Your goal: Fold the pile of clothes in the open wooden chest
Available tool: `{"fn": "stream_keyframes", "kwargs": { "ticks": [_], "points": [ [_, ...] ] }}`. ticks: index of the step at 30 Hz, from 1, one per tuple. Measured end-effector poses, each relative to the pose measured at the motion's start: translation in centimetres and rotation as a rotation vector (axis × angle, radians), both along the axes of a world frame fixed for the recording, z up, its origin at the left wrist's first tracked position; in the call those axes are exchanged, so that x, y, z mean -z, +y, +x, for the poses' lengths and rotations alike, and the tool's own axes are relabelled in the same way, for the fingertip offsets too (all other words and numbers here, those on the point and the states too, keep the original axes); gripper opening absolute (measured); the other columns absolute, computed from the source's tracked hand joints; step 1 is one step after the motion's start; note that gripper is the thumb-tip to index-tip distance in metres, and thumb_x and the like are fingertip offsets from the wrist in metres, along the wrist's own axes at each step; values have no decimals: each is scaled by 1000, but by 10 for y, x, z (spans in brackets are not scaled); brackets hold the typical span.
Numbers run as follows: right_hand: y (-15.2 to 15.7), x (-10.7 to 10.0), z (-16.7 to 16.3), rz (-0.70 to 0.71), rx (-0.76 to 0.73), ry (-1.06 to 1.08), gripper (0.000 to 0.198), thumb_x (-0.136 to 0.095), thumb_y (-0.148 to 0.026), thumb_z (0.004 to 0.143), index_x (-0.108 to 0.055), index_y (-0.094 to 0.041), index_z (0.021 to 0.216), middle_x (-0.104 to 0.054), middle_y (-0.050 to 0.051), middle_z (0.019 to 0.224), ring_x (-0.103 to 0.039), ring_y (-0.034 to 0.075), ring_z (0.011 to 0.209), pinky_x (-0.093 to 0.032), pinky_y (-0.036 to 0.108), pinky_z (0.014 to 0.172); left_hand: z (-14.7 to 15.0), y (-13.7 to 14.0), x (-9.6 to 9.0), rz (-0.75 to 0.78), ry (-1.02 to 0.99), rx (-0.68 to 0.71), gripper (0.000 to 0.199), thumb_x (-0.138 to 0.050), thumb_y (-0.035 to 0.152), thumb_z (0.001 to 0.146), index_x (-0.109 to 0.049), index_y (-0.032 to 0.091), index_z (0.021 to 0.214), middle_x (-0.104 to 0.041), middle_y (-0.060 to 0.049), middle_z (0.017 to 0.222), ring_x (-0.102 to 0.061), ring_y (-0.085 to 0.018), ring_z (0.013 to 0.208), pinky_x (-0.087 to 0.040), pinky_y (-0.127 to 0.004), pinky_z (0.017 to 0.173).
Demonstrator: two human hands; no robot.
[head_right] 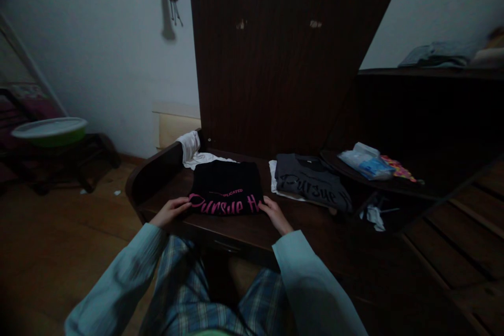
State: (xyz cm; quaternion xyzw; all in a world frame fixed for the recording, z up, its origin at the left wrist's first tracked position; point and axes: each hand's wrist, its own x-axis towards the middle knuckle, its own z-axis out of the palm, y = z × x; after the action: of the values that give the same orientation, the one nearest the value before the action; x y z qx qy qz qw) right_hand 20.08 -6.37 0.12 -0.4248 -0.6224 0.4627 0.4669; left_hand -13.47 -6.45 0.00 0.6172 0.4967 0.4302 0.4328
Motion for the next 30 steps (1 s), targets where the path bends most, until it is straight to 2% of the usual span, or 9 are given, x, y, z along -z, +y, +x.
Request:
{"fn": "stream_keyframes", "kwargs": {
  "ticks": [4, 9, 13, 18, 21, 24, 27, 30],
  "points": [
    [2, 1, 0, -35, 59, 32, 38, -64, -51, 58, -64, -18, 78, -64, 4, 88, -53, 23, 91, -35, 37, 89, 2, -1, 3, -51, -65, -86, 55, -63, 61, 48, -66, 12, 74, -67, -6, 74, -60, -20, 72, -45, -28, 67],
    [2, 2, 1, -37, 150, 78, 41, -66, -52, 55, -65, -18, 78, -65, 4, 82, -57, 21, 83, -40, 34, 81, 2, -4, -1, -18, -86, -171, 57, -64, 62, 45, -66, 12, 72, -67, -6, 72, -60, -19, 67, -46, -28, 64],
    [3, 1, 3, 31, 260, 32, 38, -68, -51, 51, -62, -16, 63, -64, 3, 74, -56, 19, 73, -42, 30, 72, 2, -5, -3, 41, -57, -258, 56, -64, 62, 44, -67, 12, 70, -67, -7, 72, -61, -20, 68, -47, -28, 62],
    [4, 4, 2, 71, 309, 33, 38, -71, -50, 46, -53, -17, 52, -59, 1, 64, -53, 15, 63, -42, 27, 63, 4, -5, 0, 65, -49, -307, 50, -66, 57, 45, -66, 13, 67, -66, -6, 67, -60, -18, 63, -46, -27, 60],
    [2, 7, 3, -28, 259, 45, 38, -74, -45, 43, -51, -18, 54, -58, -1, 59, -53, 14, 58, -42, 27, 59, 2, -6, 1, 48, -2, -262, 44, -67, 53, 47, -65, 12, 66, -65, -4, 64, -59, -17, 61, -46, -27, 60],
    [-3, 7, 10, -120, 143, 8, 36, -74, -43, 46, -56, -17, 64, -60, -1, 60, -56, 15, 59, -44, 29, 62, -2, -6, 1, 48, 84, -138, 37, -69, 46, 49, -65, 13, 66, -64, -3, 63, -58, -17, 63, -46, -28, 64],
    [-5, 6, 20, -117, 60, -60, 38, -73, -40, 49, -62, -17, 76, -65, 2, 74, -59, 17, 72, -45, 32, 73, -8, -5, 3, 78, 151, 20, 32, -68, 39, 52, -67, 15, 72, -66, -3, 72, -59, -19, 71, -46, -29, 70],
    [-5, 8, 26, -88, 53, -99, 38, -72, -38, 49, -65, -18, 80, -66, 4, 85, -59, 20, 83, -43, 36, 82, -11, -3, 7, 146, 208, 91, 28, -66, 35, 56, -68, 18, 77, -67, -4, 83, -58, -21, 82, -43, -31, 78]
  ]
}}
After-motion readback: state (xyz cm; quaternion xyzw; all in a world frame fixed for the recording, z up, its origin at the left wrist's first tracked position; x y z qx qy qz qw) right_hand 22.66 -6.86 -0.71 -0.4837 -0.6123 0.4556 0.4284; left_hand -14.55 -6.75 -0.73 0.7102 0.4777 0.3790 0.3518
